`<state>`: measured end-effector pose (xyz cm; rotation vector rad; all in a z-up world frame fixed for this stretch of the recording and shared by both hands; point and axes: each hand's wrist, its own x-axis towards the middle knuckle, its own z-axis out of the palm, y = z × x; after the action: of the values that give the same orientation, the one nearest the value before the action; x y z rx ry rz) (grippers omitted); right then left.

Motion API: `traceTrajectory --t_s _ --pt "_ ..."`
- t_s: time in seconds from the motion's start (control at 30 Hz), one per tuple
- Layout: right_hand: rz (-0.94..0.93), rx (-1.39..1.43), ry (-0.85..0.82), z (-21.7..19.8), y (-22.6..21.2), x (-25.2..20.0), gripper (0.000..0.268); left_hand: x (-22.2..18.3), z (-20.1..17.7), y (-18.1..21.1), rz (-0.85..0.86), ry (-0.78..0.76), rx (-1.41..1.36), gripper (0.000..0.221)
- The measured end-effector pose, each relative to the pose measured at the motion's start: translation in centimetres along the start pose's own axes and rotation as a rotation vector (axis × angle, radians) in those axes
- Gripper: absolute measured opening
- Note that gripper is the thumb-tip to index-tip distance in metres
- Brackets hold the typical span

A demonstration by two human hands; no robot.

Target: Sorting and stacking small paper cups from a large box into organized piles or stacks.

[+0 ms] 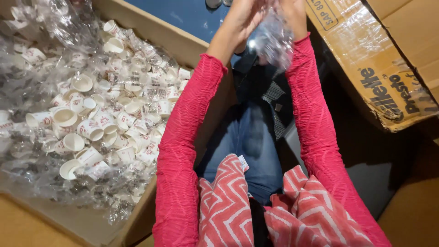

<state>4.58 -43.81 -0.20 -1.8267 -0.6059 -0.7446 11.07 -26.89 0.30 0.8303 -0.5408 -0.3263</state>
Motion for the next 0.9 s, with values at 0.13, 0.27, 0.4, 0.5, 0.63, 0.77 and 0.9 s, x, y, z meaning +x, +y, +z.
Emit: traceTrajectory --t_s 0.13,0.27,0.4,0.5,0.63,0.77,0.9 --pt "0.373 0.802 0.016 2.2 -0.3 1.1 0.025 -1.9 2.9 2.1 -0.082 0.103 -0.279 0.015" --pt "0.353 0.698 0.080 3.9 0.6 -0.2 0.019 0.6 -2.6 -3.7 0.101 0.280 -0.220 0.007" --pt "0.269 0.547 0.184 5.0 6.6 -0.1 0.015 -1.7 -2.2 -0.4 -0.004 0.427 -0.112 0.017" --pt "0.409 0.494 0.215 5.7 13.8 -1.2 0.016 -1.0 -5.2 -0.2 0.206 0.672 0.729 0.020" --pt "0.492 0.266 0.181 6.8 10.8 -0.4 0.021 -3.4 -2.9 2.8 0.295 0.696 1.114 0.025" --pt "0.576 0.250 0.205 8.9 7.2 -1.5 0.025 -5.2 -4.2 0.8 0.084 0.553 1.496 0.026" --pt "0.382 0.129 0.331 10.1 8.9 -3.9 0.025 -5.0 -5.1 -0.5 -0.019 0.439 1.774 0.025"
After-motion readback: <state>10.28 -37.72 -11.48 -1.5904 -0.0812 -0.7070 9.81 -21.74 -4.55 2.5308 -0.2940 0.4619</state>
